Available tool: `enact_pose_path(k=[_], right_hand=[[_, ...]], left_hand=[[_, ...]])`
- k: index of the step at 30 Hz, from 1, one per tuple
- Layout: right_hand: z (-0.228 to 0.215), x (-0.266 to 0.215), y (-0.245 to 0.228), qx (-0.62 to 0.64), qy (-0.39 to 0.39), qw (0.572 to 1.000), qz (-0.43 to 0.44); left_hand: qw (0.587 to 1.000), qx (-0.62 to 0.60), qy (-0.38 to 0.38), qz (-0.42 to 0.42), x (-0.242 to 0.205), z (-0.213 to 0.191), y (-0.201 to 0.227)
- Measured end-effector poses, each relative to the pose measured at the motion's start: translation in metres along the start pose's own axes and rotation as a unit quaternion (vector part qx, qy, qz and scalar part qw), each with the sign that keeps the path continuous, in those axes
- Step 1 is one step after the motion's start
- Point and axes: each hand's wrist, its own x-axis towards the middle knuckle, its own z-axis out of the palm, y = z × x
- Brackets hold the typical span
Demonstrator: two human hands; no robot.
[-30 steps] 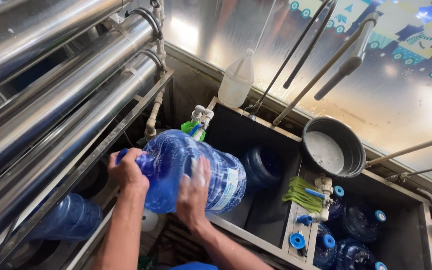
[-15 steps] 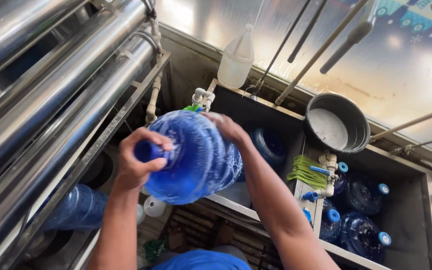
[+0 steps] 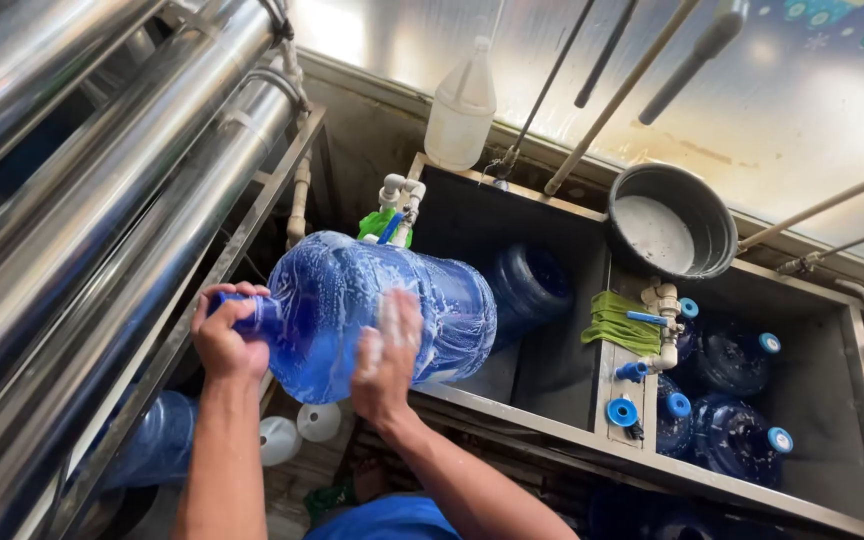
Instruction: The person washes large blue water jugs in a sink using a sponge and water from a tap. They scrub the exterior of the jugs, rinse them, and place them into a separate compartment of the sink.
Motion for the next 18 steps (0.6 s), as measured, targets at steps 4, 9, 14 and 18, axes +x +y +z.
enact_pose_path(k=[4,9,14,18], right_hand=[[0.012,0.078,0.012,-0.004,-0.111,0.986,-0.12],[-0.002,0.129,0.106,-0.038,-0.206,0.977,0.043],[-0.06,0.074,0.213,-0.323,-0.02,0.938,-0.122],[-0.041,0.002,0.155,-0.432,0.123,0.887,-0.11]], left_hand=[[1.0,-0.007,-0.018,-0.018,-0.001,-0.007,0.004],[0.998,-0.016,0.002,-0.053,0.009,-0.021,0.006],[0.982,-0.068,0.133,-0.113,0.031,-0.037,-0.008],[0.948,-0.002,0.302,-0.101,0.051,-0.051,-0.047]])
